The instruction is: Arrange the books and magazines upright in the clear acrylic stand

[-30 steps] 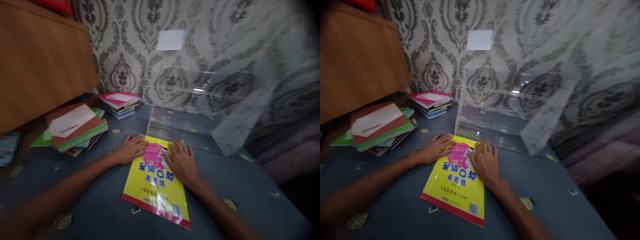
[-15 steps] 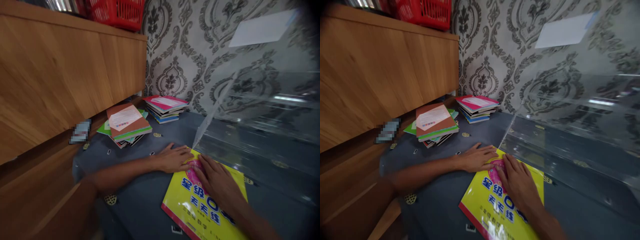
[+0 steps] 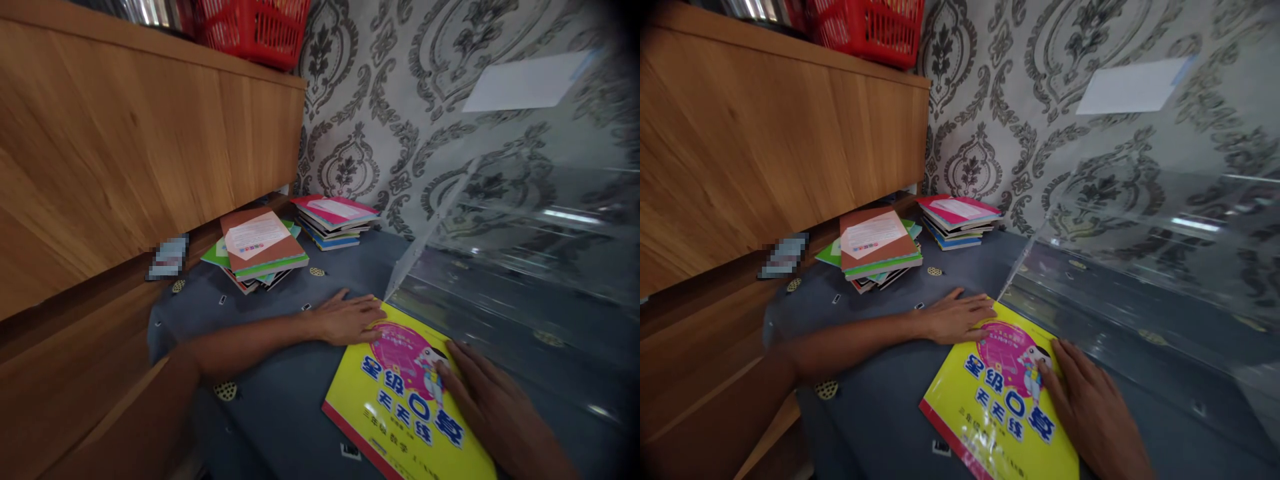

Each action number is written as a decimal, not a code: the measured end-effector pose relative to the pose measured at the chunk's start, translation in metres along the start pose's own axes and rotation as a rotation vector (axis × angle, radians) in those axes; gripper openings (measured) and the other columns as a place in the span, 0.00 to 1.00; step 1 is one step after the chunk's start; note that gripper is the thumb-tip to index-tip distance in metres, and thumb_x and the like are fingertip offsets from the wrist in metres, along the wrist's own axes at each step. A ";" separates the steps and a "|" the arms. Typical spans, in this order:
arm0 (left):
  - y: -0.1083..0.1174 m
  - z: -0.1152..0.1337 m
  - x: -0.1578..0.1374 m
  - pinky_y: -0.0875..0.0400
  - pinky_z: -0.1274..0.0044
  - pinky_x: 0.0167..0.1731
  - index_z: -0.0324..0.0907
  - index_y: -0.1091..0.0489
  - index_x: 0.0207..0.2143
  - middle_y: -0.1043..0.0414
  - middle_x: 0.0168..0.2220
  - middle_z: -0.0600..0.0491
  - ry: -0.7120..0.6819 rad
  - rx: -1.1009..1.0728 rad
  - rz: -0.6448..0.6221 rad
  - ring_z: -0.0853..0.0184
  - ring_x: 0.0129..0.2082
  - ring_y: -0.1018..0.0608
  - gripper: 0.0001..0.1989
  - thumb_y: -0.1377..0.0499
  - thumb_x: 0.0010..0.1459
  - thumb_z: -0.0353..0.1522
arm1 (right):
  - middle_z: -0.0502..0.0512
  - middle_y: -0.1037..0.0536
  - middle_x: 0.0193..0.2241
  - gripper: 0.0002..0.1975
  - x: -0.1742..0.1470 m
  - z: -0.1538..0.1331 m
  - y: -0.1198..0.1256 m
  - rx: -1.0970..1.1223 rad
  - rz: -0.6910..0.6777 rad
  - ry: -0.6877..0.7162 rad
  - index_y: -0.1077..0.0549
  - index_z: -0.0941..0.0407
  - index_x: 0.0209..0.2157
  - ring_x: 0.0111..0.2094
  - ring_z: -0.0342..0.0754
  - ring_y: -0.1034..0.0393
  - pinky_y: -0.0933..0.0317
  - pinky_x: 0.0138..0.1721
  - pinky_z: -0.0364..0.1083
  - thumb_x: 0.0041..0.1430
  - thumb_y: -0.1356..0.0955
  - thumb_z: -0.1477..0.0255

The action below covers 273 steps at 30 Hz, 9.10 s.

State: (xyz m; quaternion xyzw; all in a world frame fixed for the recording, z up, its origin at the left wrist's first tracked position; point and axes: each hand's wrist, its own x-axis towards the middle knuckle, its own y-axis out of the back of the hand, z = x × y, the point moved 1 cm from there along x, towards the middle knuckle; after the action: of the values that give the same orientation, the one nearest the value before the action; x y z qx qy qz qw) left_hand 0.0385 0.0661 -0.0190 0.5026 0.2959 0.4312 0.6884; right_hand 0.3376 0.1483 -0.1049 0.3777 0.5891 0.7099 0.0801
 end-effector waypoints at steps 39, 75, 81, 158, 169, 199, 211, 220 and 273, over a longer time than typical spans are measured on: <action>-0.034 0.122 -0.034 0.29 0.66 0.55 0.35 0.34 0.54 0.22 0.50 0.43 -0.716 0.024 0.252 0.60 0.51 0.22 0.18 0.55 0.73 0.37 | 0.71 0.37 0.66 0.24 0.011 -0.099 0.081 0.033 -0.266 -0.392 0.36 0.65 0.64 0.68 0.61 0.45 0.48 0.65 0.63 0.73 0.43 0.68; 0.002 0.060 -0.033 0.18 0.68 0.33 0.39 0.37 0.60 0.19 0.44 0.40 0.545 -1.435 0.249 0.52 0.40 0.15 0.31 0.35 0.55 0.34 | 0.67 0.41 0.69 0.25 -0.042 -0.148 0.110 0.206 -0.210 -0.386 0.38 0.56 0.64 0.69 0.65 0.47 0.46 0.66 0.65 0.70 0.37 0.62; 0.011 0.069 -0.034 0.17 0.71 0.27 0.36 0.34 0.58 0.17 0.37 0.42 0.634 -1.649 0.202 0.55 0.33 0.15 0.25 0.39 0.57 0.24 | 0.73 0.50 0.71 0.34 -0.052 -0.131 0.100 0.439 -0.057 -0.537 0.54 0.59 0.71 0.71 0.63 0.52 0.43 0.65 0.65 0.71 0.40 0.62; 0.008 0.091 0.023 0.29 0.70 0.37 0.43 0.33 0.34 0.25 0.33 0.52 -0.001 -0.381 0.109 0.63 0.34 0.24 0.21 0.48 0.64 0.51 | 0.62 0.27 0.56 0.41 -0.011 -0.130 0.109 1.502 -0.123 -0.468 0.48 0.50 0.68 0.53 0.58 0.27 0.27 0.50 0.59 0.61 0.28 0.55; 0.003 0.082 0.026 0.26 0.67 0.45 0.41 0.27 0.44 0.21 0.44 0.45 0.057 -0.868 -0.051 0.58 0.43 0.19 0.19 0.42 0.61 0.46 | 0.61 0.27 0.54 0.45 -0.014 -0.128 0.104 1.450 -0.108 -0.475 0.56 0.45 0.72 0.45 0.55 0.24 0.25 0.45 0.59 0.62 0.30 0.55; -0.017 0.027 -0.017 0.34 0.56 0.59 0.40 0.32 0.55 0.28 0.59 0.40 -0.029 0.132 0.258 0.51 0.63 0.30 0.20 0.55 0.71 0.39 | 0.65 0.26 0.54 0.21 0.006 -0.092 0.103 0.492 0.125 -0.497 0.32 0.53 0.59 0.56 0.63 0.32 0.37 0.58 0.66 0.65 0.37 0.71; -0.020 0.031 -0.016 0.34 0.53 0.58 0.38 0.33 0.58 0.32 0.63 0.37 -0.004 0.270 0.209 0.49 0.65 0.32 0.22 0.57 0.71 0.37 | 0.70 0.40 0.68 0.30 0.032 -0.085 0.072 0.325 -0.278 -0.360 0.43 0.64 0.68 0.71 0.59 0.51 0.57 0.70 0.63 0.73 0.44 0.59; -0.013 0.033 -0.018 0.34 0.54 0.58 0.39 0.34 0.58 0.33 0.64 0.38 0.036 0.283 0.190 0.51 0.65 0.32 0.22 0.57 0.71 0.39 | 0.66 0.40 0.68 0.28 0.017 -0.071 0.074 0.234 -0.262 -0.391 0.38 0.61 0.66 0.70 0.57 0.49 0.54 0.69 0.61 0.73 0.44 0.59; -0.022 0.135 -0.063 0.28 0.69 0.50 0.44 0.26 0.42 0.22 0.47 0.51 -0.437 -0.281 -0.012 0.64 0.48 0.22 0.07 0.44 0.68 0.33 | 0.67 0.37 0.67 0.23 0.022 -0.071 0.072 0.228 -0.210 -0.400 0.36 0.62 0.63 0.70 0.57 0.47 0.56 0.68 0.62 0.73 0.40 0.65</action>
State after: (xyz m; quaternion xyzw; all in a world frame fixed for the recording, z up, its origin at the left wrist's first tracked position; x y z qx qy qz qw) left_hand 0.1302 -0.0516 0.0019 0.4816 0.0805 0.3452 0.8015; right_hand 0.3013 0.0842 -0.0324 0.4541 0.6739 0.5377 0.2250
